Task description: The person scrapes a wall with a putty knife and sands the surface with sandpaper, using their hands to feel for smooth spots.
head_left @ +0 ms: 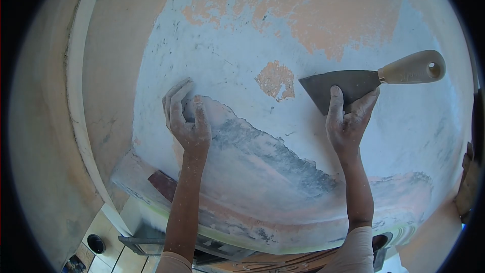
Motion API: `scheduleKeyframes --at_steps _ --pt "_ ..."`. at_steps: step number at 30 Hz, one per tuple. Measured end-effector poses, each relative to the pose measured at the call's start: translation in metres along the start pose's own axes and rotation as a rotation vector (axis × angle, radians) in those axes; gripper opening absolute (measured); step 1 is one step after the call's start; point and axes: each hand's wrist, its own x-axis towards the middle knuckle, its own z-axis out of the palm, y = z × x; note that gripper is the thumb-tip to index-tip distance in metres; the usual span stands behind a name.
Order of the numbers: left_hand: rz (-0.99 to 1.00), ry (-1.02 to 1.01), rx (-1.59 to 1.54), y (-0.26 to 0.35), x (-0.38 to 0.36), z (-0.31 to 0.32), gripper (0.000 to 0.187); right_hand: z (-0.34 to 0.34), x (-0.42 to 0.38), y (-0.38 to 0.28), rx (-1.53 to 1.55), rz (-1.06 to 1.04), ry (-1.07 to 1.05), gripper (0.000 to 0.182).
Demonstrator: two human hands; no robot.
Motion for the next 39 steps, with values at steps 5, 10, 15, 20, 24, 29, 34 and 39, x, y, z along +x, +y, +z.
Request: scheduleKeyframes --at_steps 5,10,15,20,24,29,34,39 --pt "-0.040 -0.010 0.004 0.003 0.000 0.000 0.022 0.001 -0.006 0.006 -0.125 -0.242 -0.104 0.051" --pt "-0.027 0.000 0.005 0.000 0.000 0.000 0.022 0.005 -0.010 0.005 -0.169 -0.328 -0.105 0.060" --pt "-0.003 0.000 0.018 -0.001 0.001 0.000 0.023 0.007 -0.008 0.008 -0.147 -0.316 -0.063 0.066" --pt "-0.020 -0.015 -0.014 0.003 0.000 -0.001 0.024 0.005 -0.005 0.005 0.037 -0.043 0.021 0.069" --pt "-0.031 0.021 0.005 0.002 0.000 0.001 0.021 0.009 -0.020 0.001 -0.217 -0.290 -0.049 0.054" --pt "-0.041 0.009 0.030 0.005 0.001 -0.001 0.021 0.009 -0.020 -0.004 -0.211 -0.275 -0.074 0.052" --pt "-0.032 -0.012 0.011 0.005 0.001 -0.001 0.023 0.007 -0.014 0.005 -0.132 -0.182 -0.001 0.048" --pt "-0.042 0.002 -0.009 -0.002 0.000 0.001 0.022 0.005 -0.012 0.005 -0.106 -0.174 -0.009 0.055"
